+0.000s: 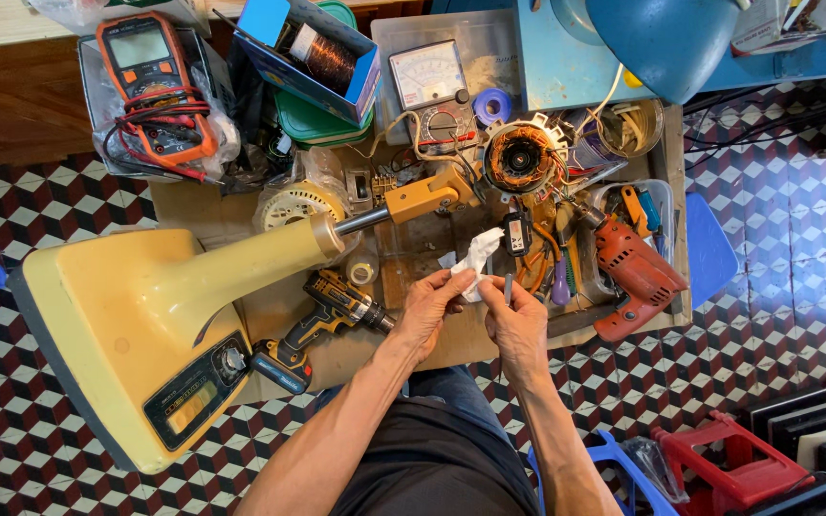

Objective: The person cleans a small white component with a tissue, then uses a metal tool to scrape and clean the interior of a motor stator. They repeatedly wipe the component and the stator, using a small flashlight to inspect the interior. The person continues to clean and inspect the stator and the white component throughout the clip.

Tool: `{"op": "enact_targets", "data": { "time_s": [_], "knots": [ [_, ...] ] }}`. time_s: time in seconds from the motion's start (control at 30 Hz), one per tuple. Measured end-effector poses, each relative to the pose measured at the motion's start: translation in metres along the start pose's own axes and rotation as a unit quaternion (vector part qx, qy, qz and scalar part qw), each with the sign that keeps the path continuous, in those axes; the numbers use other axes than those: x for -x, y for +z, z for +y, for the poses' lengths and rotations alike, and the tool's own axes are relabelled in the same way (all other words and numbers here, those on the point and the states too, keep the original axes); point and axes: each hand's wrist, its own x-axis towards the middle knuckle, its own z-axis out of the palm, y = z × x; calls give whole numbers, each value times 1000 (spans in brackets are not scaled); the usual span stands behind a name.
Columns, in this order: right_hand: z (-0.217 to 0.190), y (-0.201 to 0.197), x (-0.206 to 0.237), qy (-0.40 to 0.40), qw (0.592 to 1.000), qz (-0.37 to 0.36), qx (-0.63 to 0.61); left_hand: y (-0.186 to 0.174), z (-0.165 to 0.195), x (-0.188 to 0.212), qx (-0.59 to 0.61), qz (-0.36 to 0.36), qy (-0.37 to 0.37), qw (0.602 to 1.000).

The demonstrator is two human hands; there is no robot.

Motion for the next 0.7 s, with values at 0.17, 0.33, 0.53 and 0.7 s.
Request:
{"op": "enact_targets", "data": {
  "time_s": [0.17, 0.33, 0.53, 0.7],
  "knots": [
    [4, -9, -6, 35, 995, -28, -86, 10, 3, 0, -55, 56, 50, 996],
    [5, -19, -15, 52, 988, -70, -130, 23, 18, 10, -37, 51, 61, 996],
    [3, -15, -16, 48, 992, -91, -76, 29, 20, 14, -68, 80, 45, 993],
    [2, -12, -17, 81, 993, -64, -57, 24, 14, 11, -87, 71, 68, 991]
  ]
}}
